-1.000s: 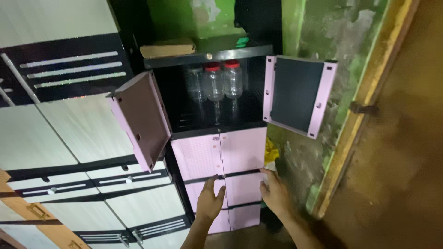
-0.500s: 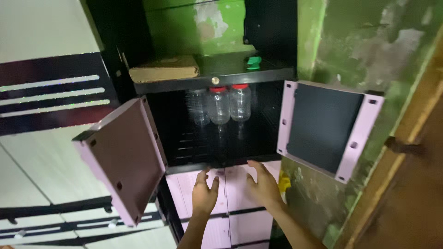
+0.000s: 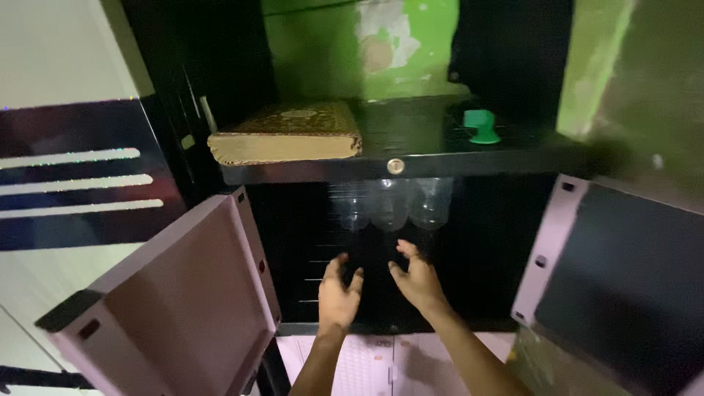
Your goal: The person removes multiple plastic containers and jars from a pink cabinet, places them on a TV stand, and separates the lids from the containers. The person handles each container one at a time, opening lids and arranging them in rows on the stand.
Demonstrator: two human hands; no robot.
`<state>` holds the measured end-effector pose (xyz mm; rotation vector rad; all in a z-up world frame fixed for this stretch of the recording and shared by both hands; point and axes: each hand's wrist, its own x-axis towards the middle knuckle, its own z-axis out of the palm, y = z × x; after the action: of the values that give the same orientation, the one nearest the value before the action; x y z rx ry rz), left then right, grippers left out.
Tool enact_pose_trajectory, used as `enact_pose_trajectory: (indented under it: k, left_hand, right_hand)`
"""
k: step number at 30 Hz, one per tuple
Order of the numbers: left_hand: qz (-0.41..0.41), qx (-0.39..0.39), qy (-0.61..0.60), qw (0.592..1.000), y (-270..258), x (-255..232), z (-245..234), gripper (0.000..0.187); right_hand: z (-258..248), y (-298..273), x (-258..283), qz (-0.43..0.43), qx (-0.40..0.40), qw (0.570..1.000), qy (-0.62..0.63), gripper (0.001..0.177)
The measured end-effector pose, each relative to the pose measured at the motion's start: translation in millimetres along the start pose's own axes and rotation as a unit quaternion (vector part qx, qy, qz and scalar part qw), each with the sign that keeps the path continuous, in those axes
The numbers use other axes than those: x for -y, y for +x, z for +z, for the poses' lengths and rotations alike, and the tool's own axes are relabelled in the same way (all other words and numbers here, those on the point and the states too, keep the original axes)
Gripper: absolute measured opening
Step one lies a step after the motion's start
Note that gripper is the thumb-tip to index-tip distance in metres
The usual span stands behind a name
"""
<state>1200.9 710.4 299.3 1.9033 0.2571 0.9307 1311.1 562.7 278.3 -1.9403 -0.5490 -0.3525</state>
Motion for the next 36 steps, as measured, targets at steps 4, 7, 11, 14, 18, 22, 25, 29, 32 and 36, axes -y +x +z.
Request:
enact_pose_trajectory:
  k: [4,7,11,14,18,22,25,29,32,36]
  left_hand:
    - [-0.052,0.002,0.012,0.999,29.8,15.9,15.7,0.056]
    - [-0.071,0.004,0.016,0.997,53.0,24.9,27.1,0.064]
    - [-0.123,-0.010,0.077,0.989,84.2,42.0,41.8,0.073]
    - [-0.142,-0.020,0.099,0.985,106.5,59.9,57.8,0.080]
    - [-0.156,-0.026,0.084,0.984,145.4,88.0,75.9,0.082]
    - [-0.153,-0.023,0.134,0.979,182.3,114.6,89.5,0.099]
    - [-0.170,-0.008,0.146,0.975,205.8,124.9,95.7,0.109]
    - [-0.150,0.011,0.120,0.981,235.0,131.0,103.6,0.120]
    - [-0.101,0.026,0.069,0.992,253.2,142.3,112.8,0.116]
    - [-0.069,0.112,-0.088,0.987,270.5,154.8,116.2,0.104]
  right_hand:
    - [46.4,50.7,-41.4,0.000,0.046,0.998,0.038,0.063]
    - [76.1,90.7,-71.8,-0.001,0.095,0.994,0.054,0.071]
    - [113.0,133.1,-99.6,0.019,0.171,0.977,0.126,0.082]
    - [124.9,158.1,-106.2,0.035,0.227,0.966,0.122,0.090]
    - [134.6,181.1,-96.2,0.064,0.269,0.958,0.074,0.092]
    - [150.3,197.6,-91.1,0.013,0.279,0.960,-0.033,0.085]
    - [163.2,212.8,-96.7,-0.006,0.282,0.956,-0.085,0.079]
    - [178.4,230.0,-100.9,-0.006,0.310,0.950,-0.032,0.080]
    - [181.2,230.6,-102.7,-0.002,0.308,0.951,-0.029,0.079]
    - [176.7,230.4,-97.6,0.043,0.322,0.945,-0.021,0.081]
